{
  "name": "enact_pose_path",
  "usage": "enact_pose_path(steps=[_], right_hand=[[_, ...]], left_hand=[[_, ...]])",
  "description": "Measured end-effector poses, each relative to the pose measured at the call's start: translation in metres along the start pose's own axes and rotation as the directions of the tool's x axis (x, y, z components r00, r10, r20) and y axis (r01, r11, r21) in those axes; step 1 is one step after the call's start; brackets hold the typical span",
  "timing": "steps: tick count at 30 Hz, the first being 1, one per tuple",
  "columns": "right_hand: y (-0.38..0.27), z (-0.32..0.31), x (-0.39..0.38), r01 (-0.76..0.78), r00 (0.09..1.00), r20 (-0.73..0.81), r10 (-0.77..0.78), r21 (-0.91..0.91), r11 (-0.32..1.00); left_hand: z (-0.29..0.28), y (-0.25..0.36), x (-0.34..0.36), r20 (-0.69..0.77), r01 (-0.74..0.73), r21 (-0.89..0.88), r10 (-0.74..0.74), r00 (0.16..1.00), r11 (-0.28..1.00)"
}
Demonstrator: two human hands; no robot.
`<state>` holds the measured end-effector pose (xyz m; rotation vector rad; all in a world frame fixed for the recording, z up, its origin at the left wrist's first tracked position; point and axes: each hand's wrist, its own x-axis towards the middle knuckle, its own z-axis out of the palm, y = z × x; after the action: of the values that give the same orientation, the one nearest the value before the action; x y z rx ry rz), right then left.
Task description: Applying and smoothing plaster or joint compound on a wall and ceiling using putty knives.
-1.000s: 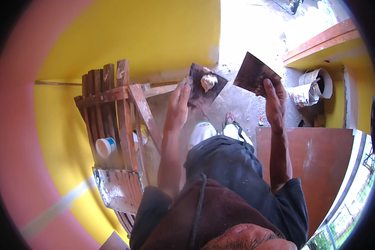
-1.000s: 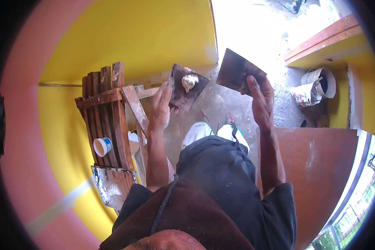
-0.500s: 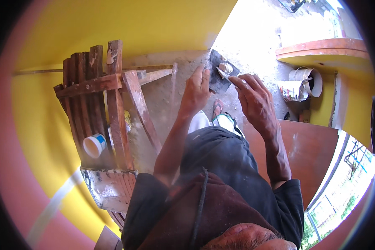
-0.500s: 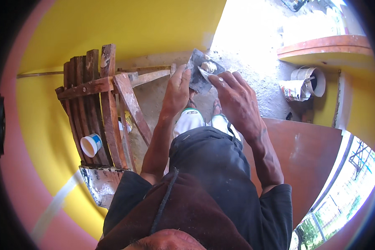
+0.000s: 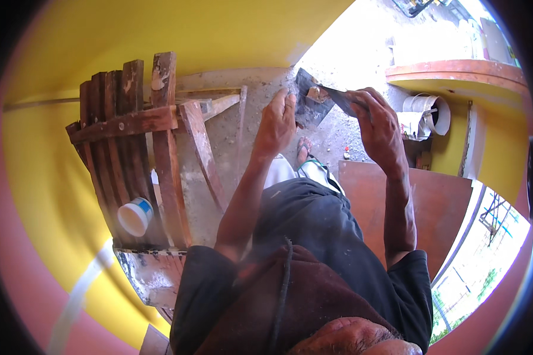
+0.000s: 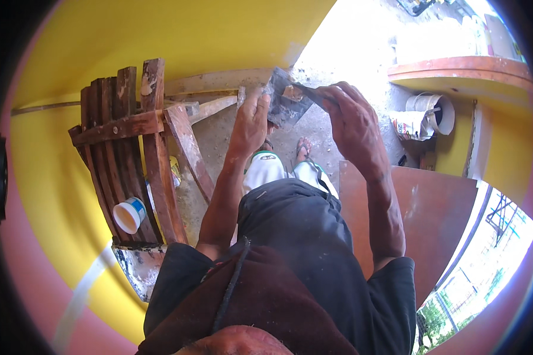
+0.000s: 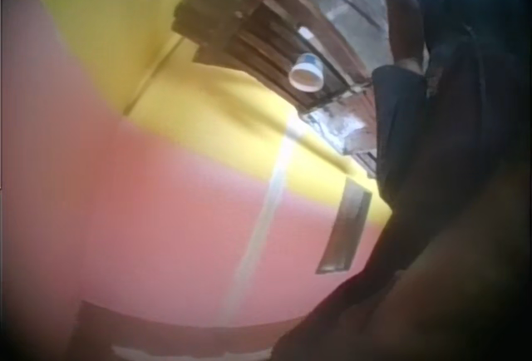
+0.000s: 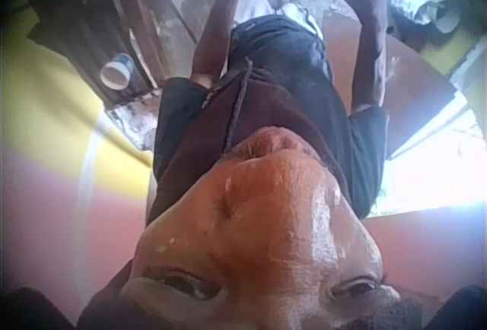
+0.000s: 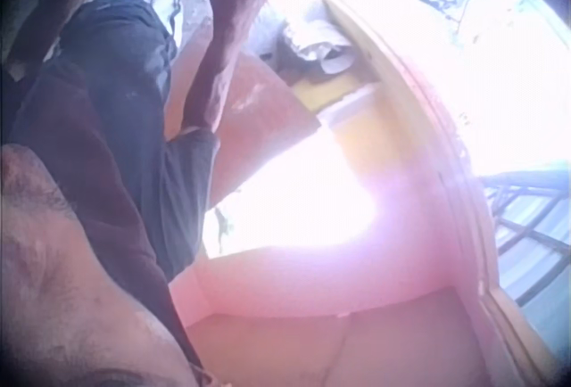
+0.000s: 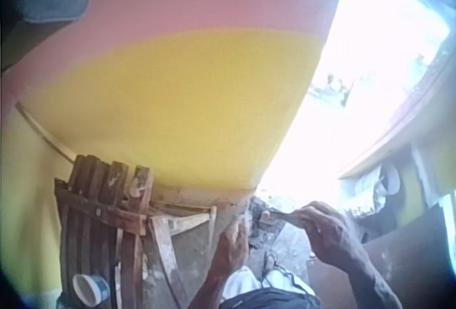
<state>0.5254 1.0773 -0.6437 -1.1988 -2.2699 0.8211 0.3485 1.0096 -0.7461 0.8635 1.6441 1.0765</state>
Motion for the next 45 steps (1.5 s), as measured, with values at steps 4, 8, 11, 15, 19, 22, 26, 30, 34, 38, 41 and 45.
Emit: enact_pose_path(steps=[4,8,11,15,19,22,26,30,34,38,41,45], right_hand=[[-0.007,0.009,0.007,0.050,0.997,0.069,-0.043,-0.114,0.992],[-0.009,0.014,0.012,0.134,0.980,0.174,-0.101,-0.191,0.972],[-0.010,0.017,0.017,0.168,0.956,0.275,-0.104,-0.217,0.962],[0.001,0.023,0.022,0.219,0.937,0.312,-0.156,-0.177,0.960],[0.020,0.019,0.029,-0.016,0.939,0.343,0.014,0.004,1.000],[0.041,0.014,0.027,-0.203,0.863,0.482,0.151,0.058,0.977],[0.073,-0.001,0.025,-0.374,0.785,0.607,0.123,0.306,0.875],[0.145,-0.004,-0.009,-0.622,0.783,0.565,0.260,0.708,0.335],[0.211,0.033,-0.027,-0.491,0.814,0.438,0.382,0.870,0.049],[0.261,0.095,-0.026,-0.382,0.808,0.380,0.450,0.920,-0.091],[0.310,0.163,-0.024,-0.268,0.772,0.328,0.545,0.945,-0.188],[0.385,0.309,-0.045,-0.243,0.709,0.326,0.626,0.945,-0.218]], left_hand=[[0.000,-0.013,0.006,-0.002,-0.078,0.000,0.078,0.997,0.997],[-0.003,-0.007,0.009,0.045,-0.055,-0.019,0.056,0.997,0.998],[-0.004,0.002,0.011,0.026,-0.025,0.006,0.025,0.999,1.000],[0.002,-0.015,0.018,-0.034,-0.124,0.037,0.125,0.992,0.992],[0.006,-0.020,0.024,-0.045,-0.080,-0.011,0.079,0.996,0.997],[0.007,-0.023,0.029,-0.019,-0.027,0.022,0.028,0.999,0.999],[0.004,-0.036,0.048,0.055,-0.065,0.049,0.062,0.997,0.997],[-0.001,-0.033,0.066,0.152,0.161,-0.128,-0.141,0.978,0.979],[0.009,-0.051,0.087,0.012,0.232,-0.396,-0.247,0.969,0.889],[0.002,-0.100,0.117,-0.109,0.159,-0.357,-0.210,0.972,0.920],[0.023,-0.141,0.153,-0.084,0.134,-0.360,-0.175,0.981,0.923],[0.020,-0.247,0.192,-0.170,0.095,-0.356,-0.165,0.972,0.930]])
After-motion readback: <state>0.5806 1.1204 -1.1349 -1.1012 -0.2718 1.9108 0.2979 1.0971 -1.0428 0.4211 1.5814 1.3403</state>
